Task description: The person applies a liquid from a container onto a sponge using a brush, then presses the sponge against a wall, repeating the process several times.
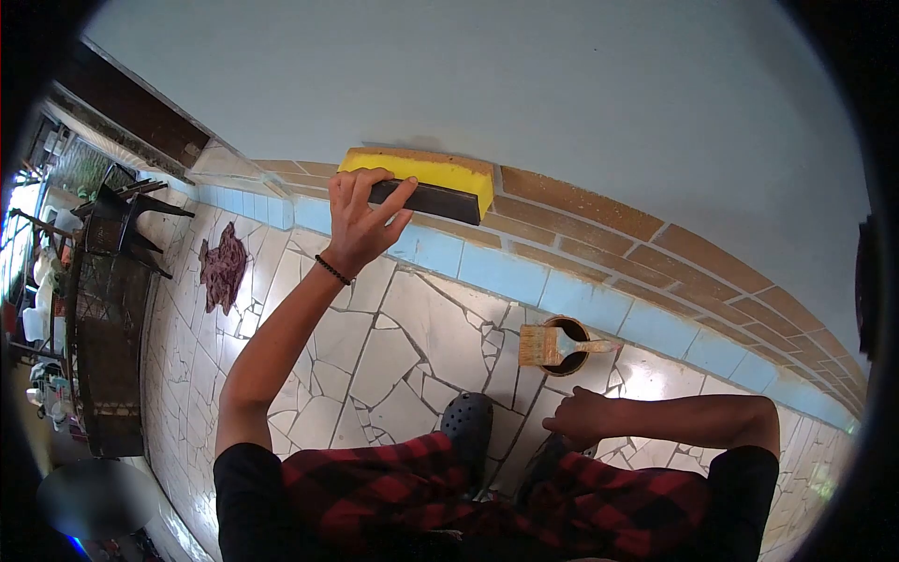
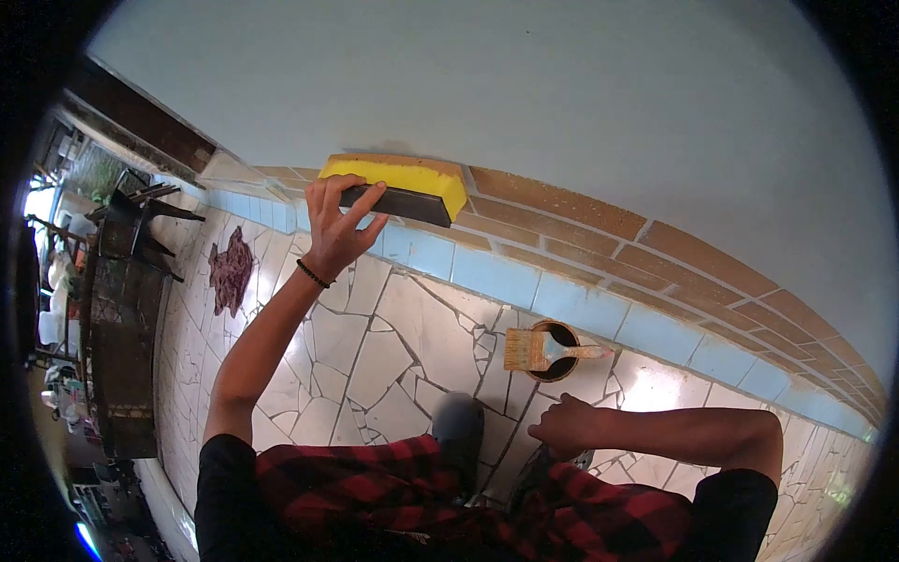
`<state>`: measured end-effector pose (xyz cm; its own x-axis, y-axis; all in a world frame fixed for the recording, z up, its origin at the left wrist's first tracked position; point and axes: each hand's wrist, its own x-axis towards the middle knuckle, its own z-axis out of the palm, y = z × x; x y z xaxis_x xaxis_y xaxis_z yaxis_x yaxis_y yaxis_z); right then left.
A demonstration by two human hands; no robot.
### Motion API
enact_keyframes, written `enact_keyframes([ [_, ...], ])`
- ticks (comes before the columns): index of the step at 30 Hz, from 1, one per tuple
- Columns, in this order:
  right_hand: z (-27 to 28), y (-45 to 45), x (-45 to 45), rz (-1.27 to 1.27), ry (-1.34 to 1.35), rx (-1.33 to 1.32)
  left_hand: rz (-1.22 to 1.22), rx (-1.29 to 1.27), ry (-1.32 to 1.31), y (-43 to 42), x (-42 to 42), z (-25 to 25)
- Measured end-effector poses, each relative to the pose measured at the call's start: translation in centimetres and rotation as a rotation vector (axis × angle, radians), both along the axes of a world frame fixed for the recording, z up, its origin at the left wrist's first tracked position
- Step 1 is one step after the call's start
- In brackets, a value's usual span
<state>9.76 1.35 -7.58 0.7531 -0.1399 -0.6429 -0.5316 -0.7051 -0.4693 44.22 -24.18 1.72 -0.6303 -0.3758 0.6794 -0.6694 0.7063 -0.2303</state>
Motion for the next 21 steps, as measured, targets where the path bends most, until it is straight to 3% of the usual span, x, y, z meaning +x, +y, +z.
enact_keyframes([
  [21,-0.2,0.4,-0.2,-0.023,0.0,-0.013,-0.012,0.054,0.122,-0.7,2.3,1.4],
])
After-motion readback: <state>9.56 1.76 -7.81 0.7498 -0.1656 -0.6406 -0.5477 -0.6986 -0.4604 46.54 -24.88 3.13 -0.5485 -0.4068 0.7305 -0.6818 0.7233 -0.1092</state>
